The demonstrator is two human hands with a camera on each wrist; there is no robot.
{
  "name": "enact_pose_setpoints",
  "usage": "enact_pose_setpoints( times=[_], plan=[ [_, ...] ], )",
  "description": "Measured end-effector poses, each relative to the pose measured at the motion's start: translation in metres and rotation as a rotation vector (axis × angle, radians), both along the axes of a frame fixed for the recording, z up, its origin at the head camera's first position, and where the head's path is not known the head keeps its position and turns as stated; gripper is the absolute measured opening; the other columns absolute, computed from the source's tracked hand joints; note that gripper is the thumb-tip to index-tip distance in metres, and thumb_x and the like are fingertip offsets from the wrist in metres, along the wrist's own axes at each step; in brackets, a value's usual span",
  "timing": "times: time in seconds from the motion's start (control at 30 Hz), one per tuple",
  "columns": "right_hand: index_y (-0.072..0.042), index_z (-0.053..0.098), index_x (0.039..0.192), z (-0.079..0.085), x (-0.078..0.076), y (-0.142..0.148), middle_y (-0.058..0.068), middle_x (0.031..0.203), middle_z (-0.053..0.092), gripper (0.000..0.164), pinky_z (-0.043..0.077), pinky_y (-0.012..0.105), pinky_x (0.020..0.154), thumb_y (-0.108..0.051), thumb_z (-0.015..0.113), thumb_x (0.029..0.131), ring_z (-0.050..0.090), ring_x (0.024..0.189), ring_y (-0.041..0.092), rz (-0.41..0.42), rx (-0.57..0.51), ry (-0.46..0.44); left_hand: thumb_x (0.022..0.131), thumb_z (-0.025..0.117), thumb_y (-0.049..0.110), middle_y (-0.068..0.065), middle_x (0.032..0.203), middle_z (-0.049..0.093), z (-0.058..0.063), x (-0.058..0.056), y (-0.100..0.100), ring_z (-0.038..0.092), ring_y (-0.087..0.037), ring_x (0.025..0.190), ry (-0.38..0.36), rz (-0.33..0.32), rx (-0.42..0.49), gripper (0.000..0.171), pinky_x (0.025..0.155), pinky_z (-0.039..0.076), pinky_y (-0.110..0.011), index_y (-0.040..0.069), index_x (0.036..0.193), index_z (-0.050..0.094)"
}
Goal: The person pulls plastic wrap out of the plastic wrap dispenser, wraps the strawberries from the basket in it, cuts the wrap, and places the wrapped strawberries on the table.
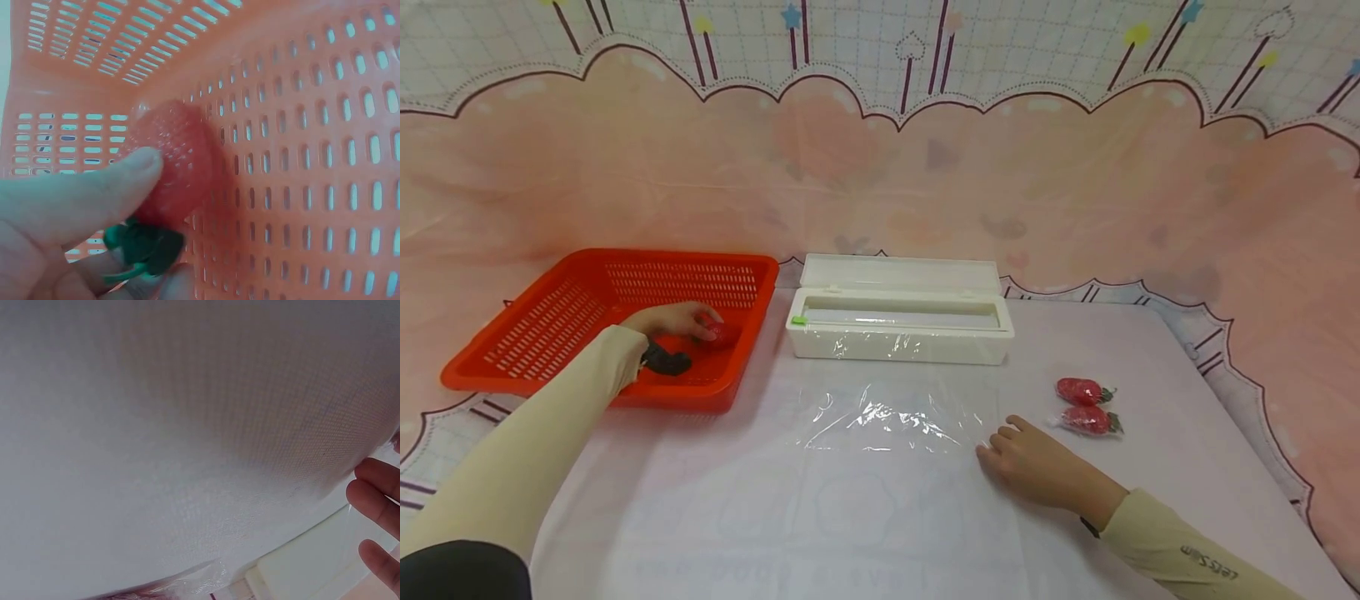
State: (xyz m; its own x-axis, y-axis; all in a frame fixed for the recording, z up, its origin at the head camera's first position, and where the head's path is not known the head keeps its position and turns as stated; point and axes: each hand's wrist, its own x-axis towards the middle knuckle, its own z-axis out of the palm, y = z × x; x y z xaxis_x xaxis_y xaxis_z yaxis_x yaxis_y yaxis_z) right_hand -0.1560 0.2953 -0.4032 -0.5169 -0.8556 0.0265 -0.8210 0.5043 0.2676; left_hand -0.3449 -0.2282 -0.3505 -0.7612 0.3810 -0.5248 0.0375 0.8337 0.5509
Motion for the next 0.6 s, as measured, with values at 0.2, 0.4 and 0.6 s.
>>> enact_pose_setpoints(
  times=[0.2, 0.4, 0.6],
  plan=[
    [-0.013, 0.066, 0.106, -0.0001, 0.0007, 0.0002, 0.003, 0.087, 0.069, 0.041, 0.054, 0.043, 0.081, -0.023, 0.081, 0.070, 0.066, 0.080, 0.018, 0.010, -0.010, 0.019, 0.096, 0.047, 0.014, -0.030, 0.132, 0.042, -0.0006, -0.0006, -0.0020, 0.044, -0.038, 0.116, -0.008, -0.021, -0.016, 0.046, 0.103, 0.038, -0.051, -0.010, 0.134, 0.037],
    [-0.012, 0.066, 0.105, -0.0001, 0.0019, 0.0004, 0.003, 0.086, 0.069, 0.040, 0.054, 0.042, 0.080, -0.022, 0.082, 0.069, 0.066, 0.080, 0.018, 0.018, -0.016, 0.036, 0.096, 0.046, 0.015, -0.028, 0.133, 0.042, 0.0005, 0.0015, -0.0024, 0.045, -0.036, 0.114, -0.032, -0.001, -0.022, 0.049, 0.100, 0.041, -0.049, -0.010, 0.136, 0.036],
    [-0.012, 0.066, 0.106, 0.0025, 0.0026, -0.0009, 0.003, 0.087, 0.069, 0.038, 0.054, 0.042, 0.081, -0.020, 0.080, 0.071, 0.065, 0.081, 0.018, -0.007, 0.001, 0.018, 0.096, 0.045, 0.012, -0.031, 0.133, 0.040, 0.0057, -0.0013, -0.0007, 0.045, -0.038, 0.114, -0.009, 0.069, 0.079, 0.049, 0.103, 0.040, -0.048, -0.014, 0.135, 0.032]
  ],
)
